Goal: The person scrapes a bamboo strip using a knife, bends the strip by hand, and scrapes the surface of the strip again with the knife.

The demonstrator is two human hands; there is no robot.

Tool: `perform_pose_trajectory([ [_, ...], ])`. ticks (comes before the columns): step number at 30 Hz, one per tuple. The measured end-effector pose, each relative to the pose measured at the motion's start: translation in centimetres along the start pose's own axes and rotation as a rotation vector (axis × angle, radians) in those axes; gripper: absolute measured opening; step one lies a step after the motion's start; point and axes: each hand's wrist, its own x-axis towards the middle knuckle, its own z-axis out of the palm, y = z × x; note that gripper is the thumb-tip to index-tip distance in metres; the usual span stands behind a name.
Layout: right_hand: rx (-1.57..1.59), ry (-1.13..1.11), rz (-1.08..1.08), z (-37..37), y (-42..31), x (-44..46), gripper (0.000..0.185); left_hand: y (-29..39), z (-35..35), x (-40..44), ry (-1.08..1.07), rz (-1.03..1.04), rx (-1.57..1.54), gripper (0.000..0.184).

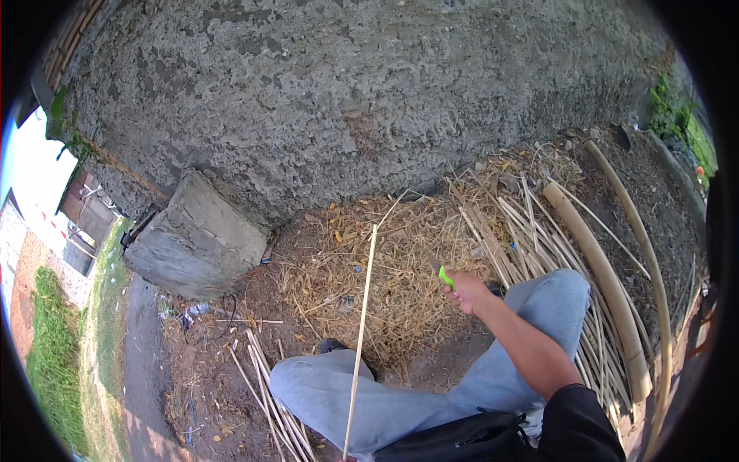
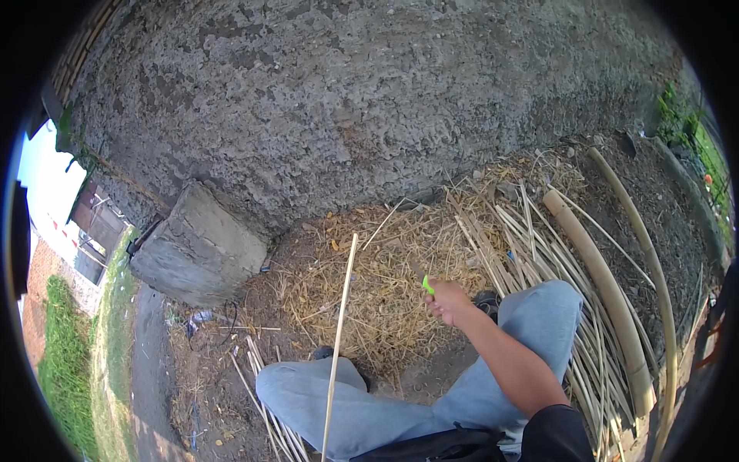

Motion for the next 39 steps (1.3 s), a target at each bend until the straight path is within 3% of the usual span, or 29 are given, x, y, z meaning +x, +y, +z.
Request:
perform_pose_trajectory([
  [2,-0.284,-0.243,-0.099,0.9,-0.5,-1.7,0.022,1.7,1.7,0.6,0.04,-0.096,-0.095,0.038],
  [3,-0.283,-0.237,-0.102,1.0,-1.2,-2.3,0.022,3.1,2.5,0.5,0.034,-0.064,-0.058,0.04],
  [5,-0.654,-0.039,-0.156,1.5,-2.8,-3.3,0.023,3.8,2.9,0.7,-0.028,-0.007,-0.054,0.041],
  [9,-0.576,0.064,-0.268,-0.6,-5.6,-2.4,0.028,3.8,3.0,0.9,-0.111,-0.02,-0.031,0.039],
  [11,-0.307,0.279,-0.365,-1.7,-7.0,-2.6,0.027,4.1,3.1,1.1,-0.141,-0.067,-0.001,0.037],
  [14,-0.309,0.243,-0.355,-3.1,-7.4,-2.6,0.026,3.6,3.1,1.4,-0.123,0.001,0.206,0.034],
  [17,-0.379,0.298,-0.177,-5.1,-8.9,-2.7,0.023,3.8,4.2,1.3,-0.083,-0.145,-0.019,0.032],
  [24,-0.138,0.381,-0.281,-5.2,-9.8,-4.2,0.026,3.7,4.9,1.6,-0.126,0.015,-0.046,0.032],
  [32,-0.253,0.42,-0.107,-8.0,-9.0,-3.5,0.024,1.2,4.9,3.2,-0.155,0.068,-0.059,0.035],
  [39,-0.078,0.431,-0.298,-7.8,-10.1,-4.5,0.024,3.0,6.3,3.9,-0.152,0.032,-0.032,0.036],
])
